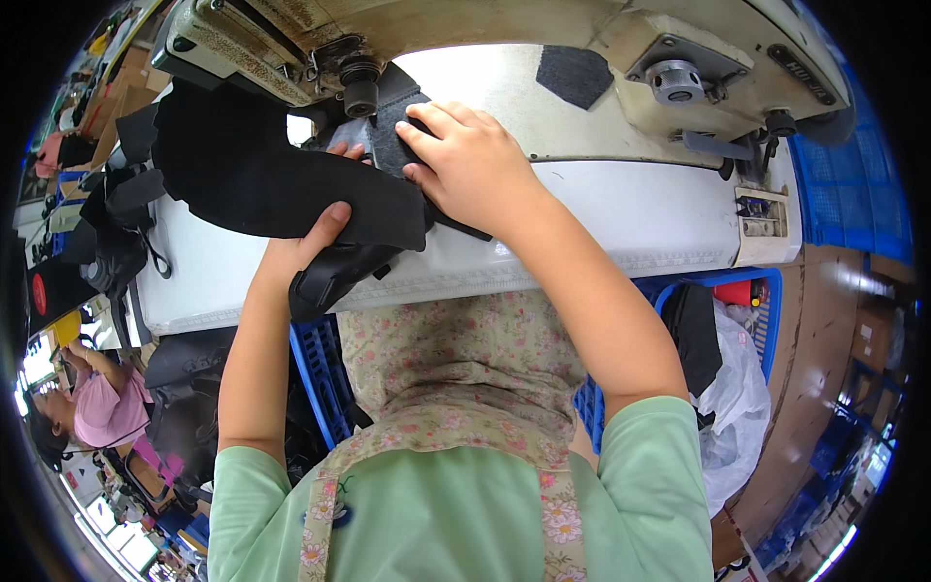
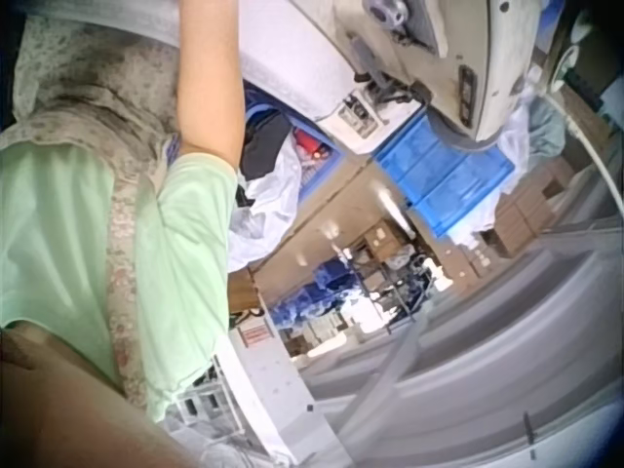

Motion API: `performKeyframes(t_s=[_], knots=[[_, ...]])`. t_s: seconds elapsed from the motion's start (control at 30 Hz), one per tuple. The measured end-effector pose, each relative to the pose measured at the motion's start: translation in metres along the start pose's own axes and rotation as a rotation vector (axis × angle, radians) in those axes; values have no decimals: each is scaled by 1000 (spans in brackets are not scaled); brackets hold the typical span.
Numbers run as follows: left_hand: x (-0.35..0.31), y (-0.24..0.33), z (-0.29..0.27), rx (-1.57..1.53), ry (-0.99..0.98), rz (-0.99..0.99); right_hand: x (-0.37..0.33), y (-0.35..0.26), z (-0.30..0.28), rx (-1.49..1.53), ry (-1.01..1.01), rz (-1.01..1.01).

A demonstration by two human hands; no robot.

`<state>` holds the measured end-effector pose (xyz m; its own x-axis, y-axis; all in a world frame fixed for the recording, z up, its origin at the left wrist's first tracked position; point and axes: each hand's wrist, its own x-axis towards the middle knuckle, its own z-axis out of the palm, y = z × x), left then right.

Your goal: The person adjusts a sewing machine knob, stitches black fabric pieces together using the sewing machine, and trims threads from the sewn piece using snips.

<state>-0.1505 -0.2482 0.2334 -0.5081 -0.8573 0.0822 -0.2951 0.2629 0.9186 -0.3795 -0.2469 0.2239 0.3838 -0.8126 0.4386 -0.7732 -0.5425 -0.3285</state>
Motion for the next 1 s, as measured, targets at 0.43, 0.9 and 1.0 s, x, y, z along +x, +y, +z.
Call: performKeyframes(t_s=[0.43,0.9,1.0], knots=[[0,3,5,-73,82,17,3,-2,-5,23,-55,27],[5,16,-1,2,63,-48,15,0,3,26,-22,48],[-16,23,20,389,147,105,8,6,-11,61,-59,-5]])
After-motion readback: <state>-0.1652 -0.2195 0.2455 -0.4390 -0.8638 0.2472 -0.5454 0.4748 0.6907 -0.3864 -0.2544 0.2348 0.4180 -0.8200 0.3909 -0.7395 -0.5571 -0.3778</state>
